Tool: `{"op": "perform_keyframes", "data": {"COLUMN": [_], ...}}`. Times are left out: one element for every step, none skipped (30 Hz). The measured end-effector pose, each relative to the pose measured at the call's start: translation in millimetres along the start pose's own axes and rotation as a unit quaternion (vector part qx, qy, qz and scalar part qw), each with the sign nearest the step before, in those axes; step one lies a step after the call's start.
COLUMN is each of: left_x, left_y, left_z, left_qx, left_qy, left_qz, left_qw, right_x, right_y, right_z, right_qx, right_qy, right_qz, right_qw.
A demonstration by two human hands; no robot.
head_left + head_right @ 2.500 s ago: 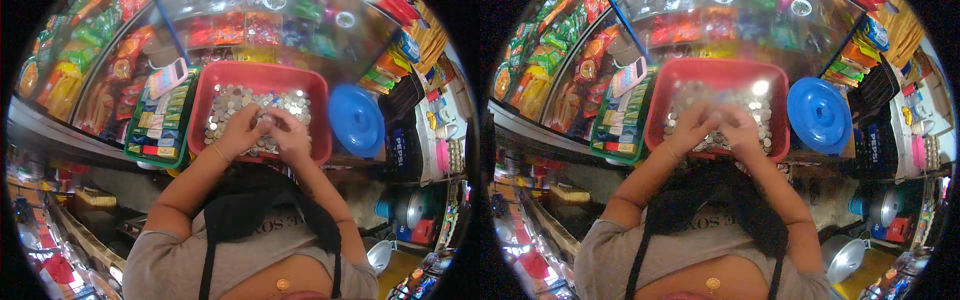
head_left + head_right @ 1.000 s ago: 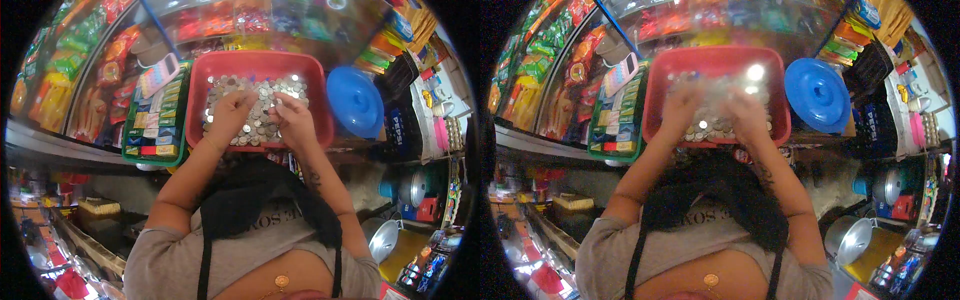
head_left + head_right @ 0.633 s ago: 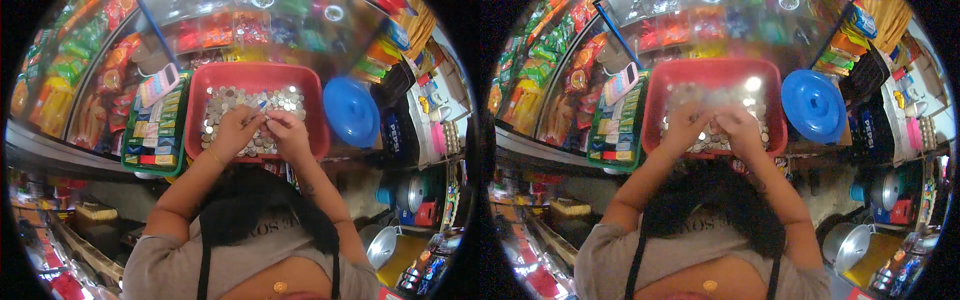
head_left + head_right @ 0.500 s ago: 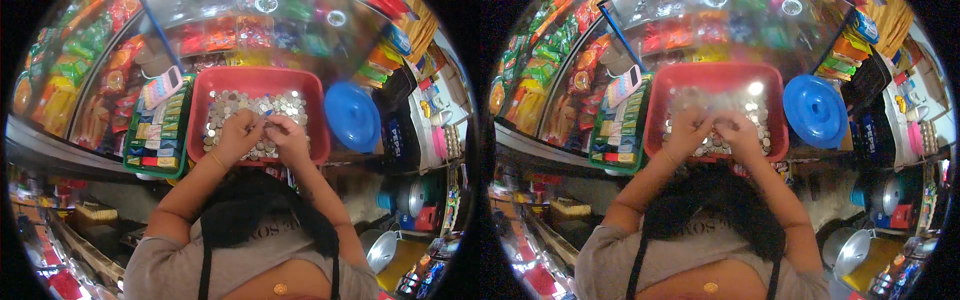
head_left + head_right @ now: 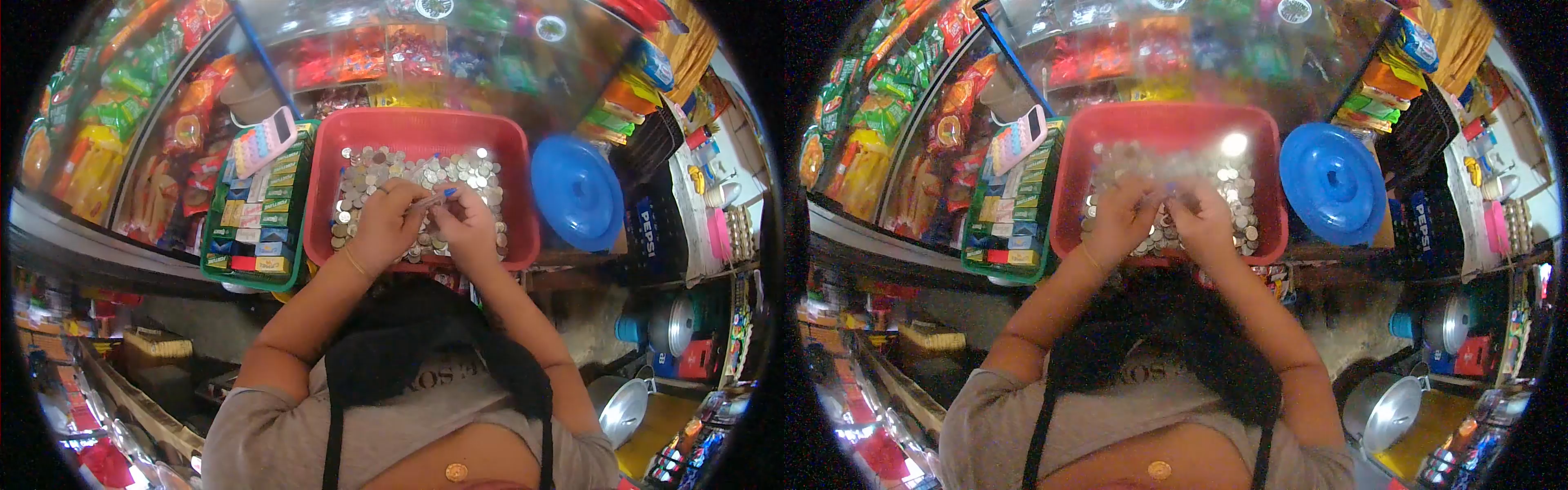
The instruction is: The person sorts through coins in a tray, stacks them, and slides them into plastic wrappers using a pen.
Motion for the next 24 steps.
{"op": "perform_keyframes", "data": {"left_x": [1,3,5,6,8,9,9,9,9,9,10,10,11,11,11,11,11,11,11,12,13,12,12,12], "left_y": [2,4,6,10,15,19,19,19,18,17,16,15,15,15,14,12,10,9,9,10,11,11,11,10], "left_z": [-1,-3,-4,-5,-5,-5,-5,-4,-4,-5,-5,-4,-5,-4,-5,-4,-3,-2,-2,-3,-5,-6,-7,-8], "left_qx": [-0.031,-0.062,-0.091,-0.118,-0.144,-0.170,-0.176,-0.183,-0.190,-0.177,-0.163,-0.148,-0.160,-0.172,-0.183,-0.177,-0.171,-0.165,-0.151,-0.137,-0.124,-0.120,-0.116,-0.111], "left_qy": [0.007,0.014,0.021,0.032,0.042,0.053,0.054,0.056,0.058,0.051,0.044,0.036,0.036,0.036,0.036,0.037,0.037,0.038,0.032,0.027,0.023,0.020,0.017,0.014], "left_qz": [-0.008,-0.017,-0.026,-0.032,-0.038,-0.044,-0.049,-0.054,-0.059,-0.042,-0.025,-0.007,-0.006,-0.005,-0.004,0.012,0.028,0.044,0.049,0.053,0.057,0.060,0.061,0.062], "left_qw": [0.999,0.998,0.995,0.992,0.988,0.983,0.982,0.980,0.978,0.982,0.985,0.988,0.986,0.985,0.982,0.983,0.984,0.985,0.987,0.989,0.990,0.991,0.991,0.992], "right_x": [-2,-3,-1,0,1,1,0,0,0,0,0,0,-2,-3,-3,-2,-1,0,1,1,2,0,-2,-3], "right_y": [-8,-12,-9,-2,2,1,0,-1,0,2,2,0,-5,-6,-5,-3,-1,0,1,1,0,-4,-7,-9], "right_z": [2,3,3,1,1,1,2,2,2,1,1,2,3,5,5,3,3,2,2,1,2,4,5,7], "right_qx": [-0.005,-0.009,-0.007,-0.005,-0.004,-0.010,-0.016,-0.022,-0.020,-0.017,-0.015,-0.016,-0.017,-0.018,-0.022,-0.025,-0.028,-0.017,-0.006,0.005,0.015,0.026,0.036,0.032], "right_qy": [-0.004,-0.008,-0.001,0.006,0.012,0.010,0.008,0.006,0.004,0.002,-0.001,0.004,0.009,0.015,0.017,0.018,0.020,0.017,0.015,0.012,0.032,0.051,0.070,0.078], "right_qz": [0.004,0.009,0.001,-0.007,-0.015,-0.018,-0.020,-0.022,-0.018,-0.014,-0.010,0.005,0.018,0.032,0.045,0.058,0.071,0.089,0.106,0.123,0.159,0.195,0.229,0.237], "right_qw": [1.000,1.000,1.000,1.000,1.000,1.000,1.000,0.999,1.000,1.000,1.000,1.000,1.000,0.999,0.999,0.998,0.997,0.996,0.994,0.992,0.987,0.979,0.970,0.968]}}
Point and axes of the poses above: each hand's wrist, its own z-axis towards the middle knuckle, its own x-axis out of the palm, y = z × x, the point moved 4 cm from there along z, towards the middle knuckle, and after that the axes turned 5 degrees about x, right-handed, at the moved point
